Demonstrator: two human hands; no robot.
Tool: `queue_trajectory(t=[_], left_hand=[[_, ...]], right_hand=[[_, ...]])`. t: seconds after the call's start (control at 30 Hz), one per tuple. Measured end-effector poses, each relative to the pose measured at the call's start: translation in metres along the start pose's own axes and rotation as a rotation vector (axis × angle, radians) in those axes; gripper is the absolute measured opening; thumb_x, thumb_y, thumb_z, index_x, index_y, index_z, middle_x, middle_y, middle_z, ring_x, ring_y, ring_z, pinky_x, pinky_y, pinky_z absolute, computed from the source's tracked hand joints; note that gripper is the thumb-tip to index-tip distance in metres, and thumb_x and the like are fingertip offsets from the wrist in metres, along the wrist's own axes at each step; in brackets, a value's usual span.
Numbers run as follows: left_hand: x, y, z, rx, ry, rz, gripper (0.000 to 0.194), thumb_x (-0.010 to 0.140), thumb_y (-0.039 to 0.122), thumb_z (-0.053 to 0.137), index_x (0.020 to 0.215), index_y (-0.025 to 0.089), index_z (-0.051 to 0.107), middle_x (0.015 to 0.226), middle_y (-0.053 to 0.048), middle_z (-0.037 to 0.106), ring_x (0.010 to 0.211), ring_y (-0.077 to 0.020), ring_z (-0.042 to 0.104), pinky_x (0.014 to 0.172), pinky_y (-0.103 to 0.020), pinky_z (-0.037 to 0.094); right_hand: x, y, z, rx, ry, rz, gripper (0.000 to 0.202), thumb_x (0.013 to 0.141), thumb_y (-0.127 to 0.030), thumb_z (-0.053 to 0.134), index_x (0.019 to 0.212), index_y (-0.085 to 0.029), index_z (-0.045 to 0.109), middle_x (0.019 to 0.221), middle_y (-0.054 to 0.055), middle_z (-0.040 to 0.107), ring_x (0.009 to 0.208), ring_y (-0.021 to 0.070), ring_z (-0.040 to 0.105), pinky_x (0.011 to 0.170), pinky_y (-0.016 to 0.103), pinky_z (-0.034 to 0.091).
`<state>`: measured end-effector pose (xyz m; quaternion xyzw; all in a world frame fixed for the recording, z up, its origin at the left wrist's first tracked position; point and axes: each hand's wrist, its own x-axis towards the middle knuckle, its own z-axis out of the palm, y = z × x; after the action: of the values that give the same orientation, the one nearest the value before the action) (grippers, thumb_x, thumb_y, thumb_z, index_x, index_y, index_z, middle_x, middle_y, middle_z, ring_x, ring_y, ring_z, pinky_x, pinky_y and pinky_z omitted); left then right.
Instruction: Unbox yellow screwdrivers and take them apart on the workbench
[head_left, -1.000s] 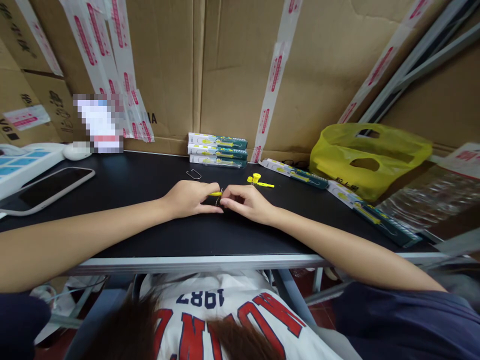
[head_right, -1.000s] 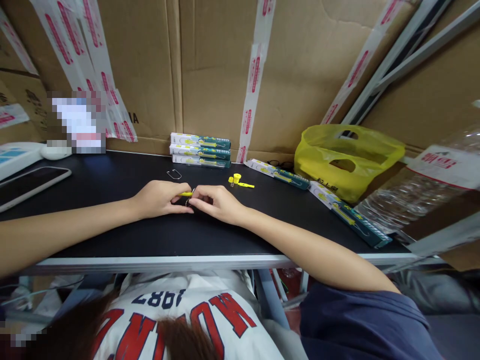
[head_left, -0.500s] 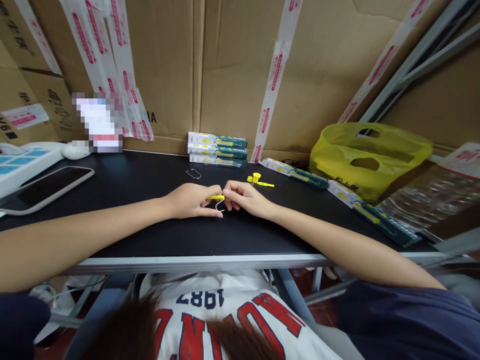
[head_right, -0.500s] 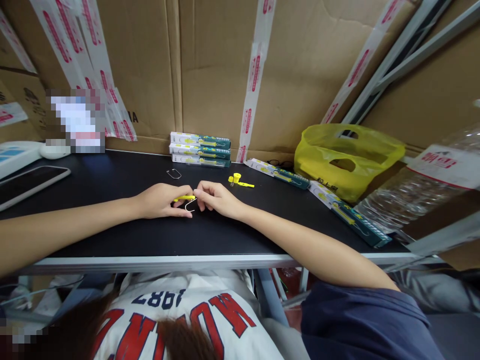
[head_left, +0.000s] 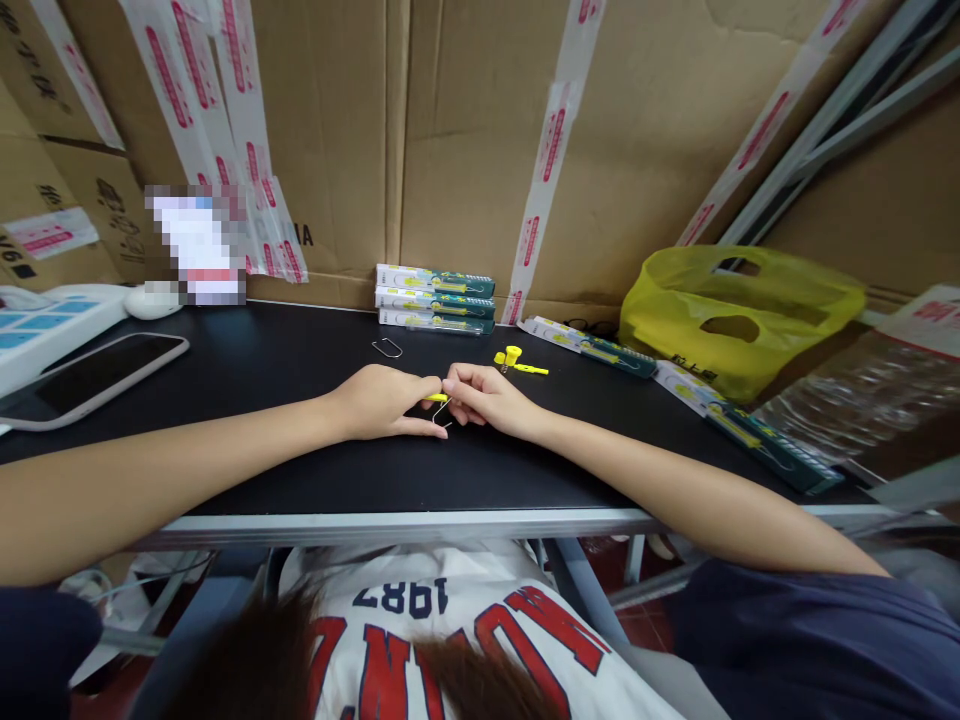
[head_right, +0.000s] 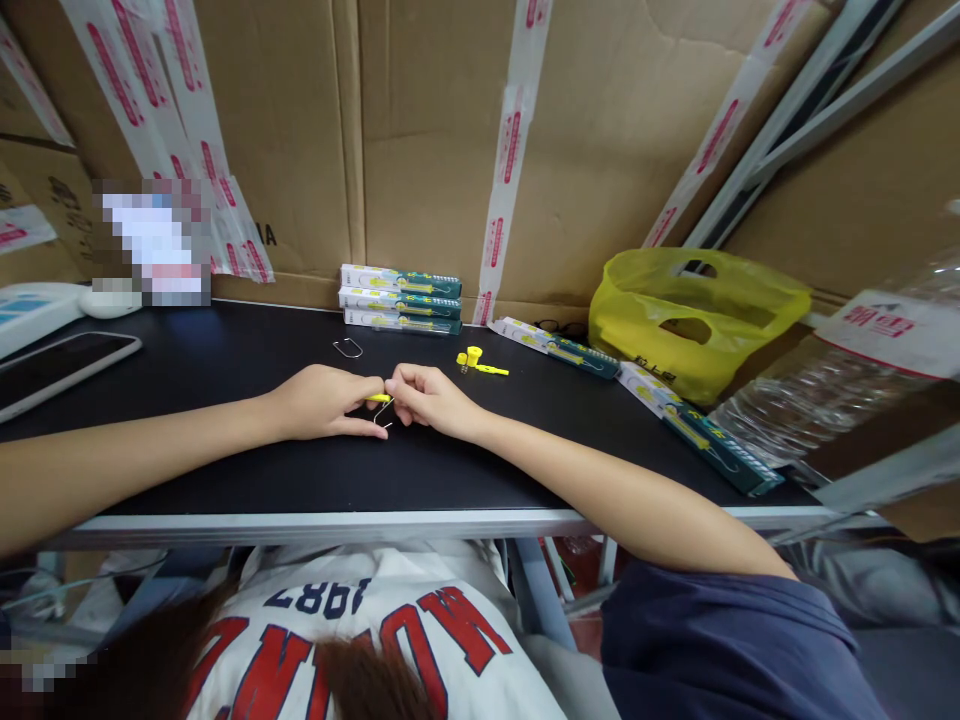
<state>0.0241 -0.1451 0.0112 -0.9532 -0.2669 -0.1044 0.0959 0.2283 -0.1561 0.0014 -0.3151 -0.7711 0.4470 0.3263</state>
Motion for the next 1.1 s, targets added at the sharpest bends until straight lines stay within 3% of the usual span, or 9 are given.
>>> queue_trajectory(t=[0.43, 0.7, 1.1], left_hand=[[0.002, 0.002, 0.000, 0.004, -0.071, -0.070, 0.041, 0.087, 0.059, 0.051, 0.086, 0.018, 0.051, 0.072, 0.000, 0.064, 0.062, -0.0151, 0.061, 0.050, -0.023, 0.026], [0.003, 0.004, 0.003, -0.027, -0.027, -0.062, 0.045, 0.089, 0.062, 0.046, 0.076, 0.019, 0.050, 0.061, 0.003, 0.057, 0.054, -0.0136, 0.056, 0.048, -0.023, 0.026], [0.002, 0.004, 0.003, -0.044, -0.040, -0.032, 0.039, 0.090, 0.056, 0.048, 0.079, 0.019, 0.050, 0.066, 0.002, 0.060, 0.057, -0.0130, 0.058, 0.050, -0.023, 0.027]], right_hand=[[0.000, 0.001, 0.001, -0.122, -0.011, -0.045, 0.048, 0.090, -0.060, 0.042, 0.068, -0.017, 0.045, 0.051, -0.005, 0.047, 0.045, 0.0055, 0.035, 0.044, 0.020, 0.027], [0.002, 0.008, 0.000, -0.078, -0.007, -0.039, 0.046, 0.091, -0.058, 0.043, 0.068, -0.018, 0.044, 0.050, -0.006, 0.047, 0.044, 0.0053, 0.034, 0.044, 0.020, 0.028], [0.000, 0.003, 0.000, -0.077, -0.026, -0.051, 0.046, 0.092, -0.056, 0.043, 0.069, -0.017, 0.047, 0.052, -0.005, 0.048, 0.045, 0.0052, 0.035, 0.044, 0.019, 0.029]])
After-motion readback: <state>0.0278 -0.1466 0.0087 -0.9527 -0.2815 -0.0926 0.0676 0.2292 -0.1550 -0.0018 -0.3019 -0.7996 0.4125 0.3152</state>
